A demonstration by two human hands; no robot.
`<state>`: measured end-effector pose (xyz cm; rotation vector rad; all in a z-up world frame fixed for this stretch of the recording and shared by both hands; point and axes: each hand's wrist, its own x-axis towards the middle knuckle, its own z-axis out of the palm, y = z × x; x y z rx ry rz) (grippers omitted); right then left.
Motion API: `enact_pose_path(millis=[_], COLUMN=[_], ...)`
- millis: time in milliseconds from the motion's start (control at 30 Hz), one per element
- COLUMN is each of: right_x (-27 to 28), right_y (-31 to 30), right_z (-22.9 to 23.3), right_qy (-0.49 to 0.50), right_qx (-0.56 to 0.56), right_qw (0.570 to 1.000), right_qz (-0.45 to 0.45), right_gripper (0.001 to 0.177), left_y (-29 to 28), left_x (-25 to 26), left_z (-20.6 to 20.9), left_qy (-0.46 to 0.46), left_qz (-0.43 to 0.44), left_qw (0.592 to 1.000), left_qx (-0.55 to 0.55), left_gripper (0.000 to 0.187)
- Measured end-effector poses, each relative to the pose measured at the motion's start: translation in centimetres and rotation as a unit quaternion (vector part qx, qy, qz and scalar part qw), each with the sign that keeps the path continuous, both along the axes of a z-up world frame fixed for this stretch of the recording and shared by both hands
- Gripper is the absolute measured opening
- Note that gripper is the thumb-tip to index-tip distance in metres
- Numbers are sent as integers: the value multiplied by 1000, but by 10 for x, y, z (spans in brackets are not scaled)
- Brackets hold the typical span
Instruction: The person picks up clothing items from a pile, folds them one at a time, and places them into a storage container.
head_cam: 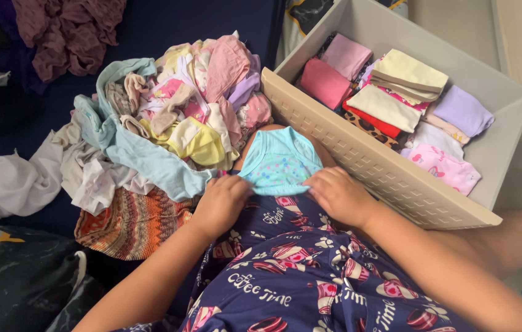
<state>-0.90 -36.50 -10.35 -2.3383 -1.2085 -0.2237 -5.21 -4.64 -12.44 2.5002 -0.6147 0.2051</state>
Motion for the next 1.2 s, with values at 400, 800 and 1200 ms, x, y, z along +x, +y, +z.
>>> enact_pose_path(millis=[400, 800, 1200], right_x=[3, 37, 12], right_y=[10, -4, 18], right_z=[7, -27, 12], right_qy=[-112, 70, -113], right_qx=[-4, 52, 10], right_qw=[993, 994, 993], right_qz=[-27, -58, -16], right_gripper=[25, 15, 27], left_y=[-7, 6, -10], left_x=[9, 43, 20], left_z=[3, -18, 11], left_qy=[-120, 42, -153], left_qz=[0, 23, -9], left_qw=[992, 999, 988], left_qx=[44, -9, 31], left_gripper=[28, 18, 33])
